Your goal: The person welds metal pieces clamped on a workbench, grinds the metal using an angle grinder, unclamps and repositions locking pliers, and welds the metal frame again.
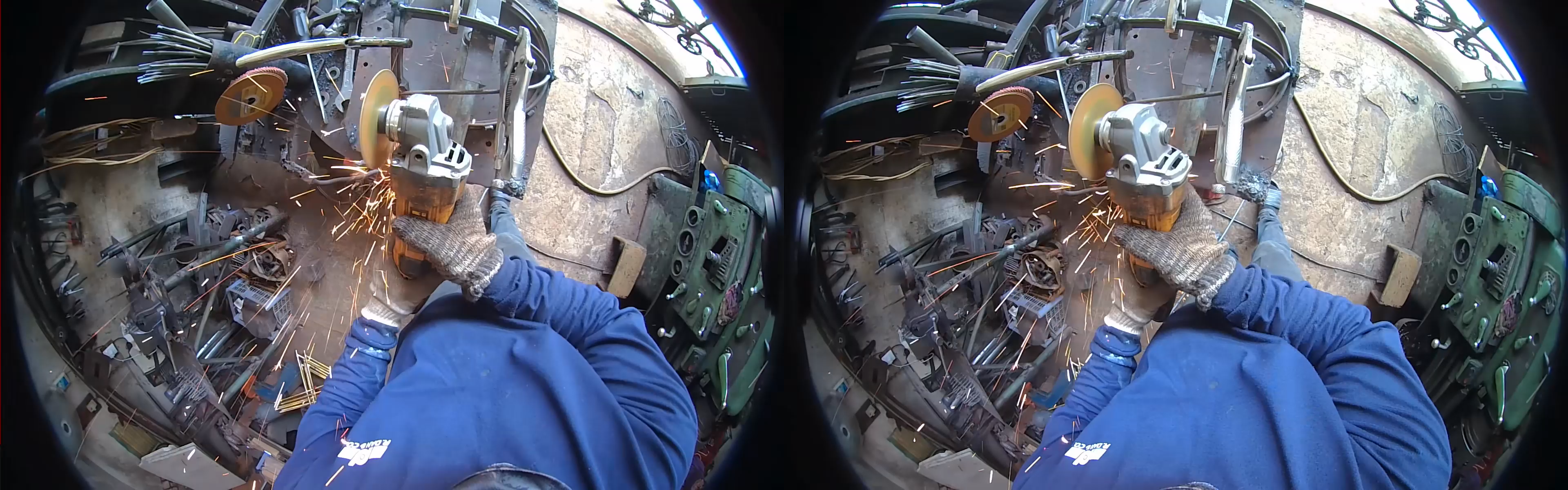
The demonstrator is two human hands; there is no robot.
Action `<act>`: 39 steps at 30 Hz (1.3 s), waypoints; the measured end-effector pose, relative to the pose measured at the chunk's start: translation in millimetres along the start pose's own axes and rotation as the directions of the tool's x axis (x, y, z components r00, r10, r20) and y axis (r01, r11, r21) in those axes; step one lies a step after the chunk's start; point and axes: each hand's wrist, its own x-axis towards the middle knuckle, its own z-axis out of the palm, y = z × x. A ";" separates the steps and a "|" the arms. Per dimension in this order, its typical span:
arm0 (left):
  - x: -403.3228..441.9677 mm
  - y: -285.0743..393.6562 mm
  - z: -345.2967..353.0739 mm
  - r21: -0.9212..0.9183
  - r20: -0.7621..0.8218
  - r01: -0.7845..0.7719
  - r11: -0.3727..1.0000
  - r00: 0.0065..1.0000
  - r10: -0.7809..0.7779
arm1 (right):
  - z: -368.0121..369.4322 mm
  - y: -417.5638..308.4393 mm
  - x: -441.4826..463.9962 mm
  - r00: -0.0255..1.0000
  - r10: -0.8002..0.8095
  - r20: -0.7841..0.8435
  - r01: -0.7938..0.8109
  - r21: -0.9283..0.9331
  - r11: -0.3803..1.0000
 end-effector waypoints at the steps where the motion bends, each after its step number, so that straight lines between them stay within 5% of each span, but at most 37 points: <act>1: 1.4 6.2 -0.2 0.000 0.000 -0.002 1.000 1.000 0.002 | 0.2 -0.2 -0.1 1.000 -0.001 0.000 0.001 -0.001 1.000; 4: 5.9 21.7 -2.2 0.080 -0.012 -0.092 0.993 0.996 0.093 | 0.5 -0.1 0.3 1.000 0.018 -0.005 -0.018 -0.001 1.000; 7: 3.1 13.7 -2.2 -0.027 0.071 0.045 0.999 0.997 -0.043 | -1.0 4.8 -0.5 1.000 0.003 0.009 -0.002 -0.036 0.999; 16: 3.8 18.9 -5.0 0.157 0.032 -0.083 0.984 0.996 0.079 | 2.7 -0.2 -1.6 0.999 0.037 -0.027 -0.038 -0.006 0.999; 19: 0.5 20.1 -5.9 0.117 0.032 0.059 0.991 0.997 -0.063 | 2.8 3.1 -0.8 0.999 -0.010 -0.042 0.012 0.045 0.999; 21: -1.1 14.3 -5.7 0.188 -0.071 -0.044 0.981 0.996 0.058 | 1.1 0.4 1.3 0.999 -0.015 -0.034 0.014 -0.026 1.000; 24: -2.3 -2.2 -6.4 0.287 0.020 -0.029 0.958 1.000 0.024 | 2.6 6.3 1.3 0.998 -0.030 -0.060 0.027 -0.037 0.999; 25: -1.8 -0.2 -6.1 0.286 0.021 -0.030 0.958 0.999 0.025 | 2.5 6.5 0.6 0.998 -0.030 -0.062 0.028 -0.037 0.999; 27: -2.3 5.1 -4.1 -0.074 0.048 0.138 0.988 0.990 -0.134 | 1.6 8.0 -1.7 0.999 -0.015 -0.050 0.015 -0.009 1.000; 30: -2.5 -2.1 1.3 0.007 -0.041 -0.017 1.000 0.999 0.017 | 0.9 6.3 -3.0 0.999 0.001 -0.036 0.000 0.033 0.999; 39: 0.7 3.0 4.5 0.059 -0.035 -0.040 0.997 0.999 0.042 | 0.9 2.6 -1.7 0.999 0.000 -0.034 0.001 0.030 1.000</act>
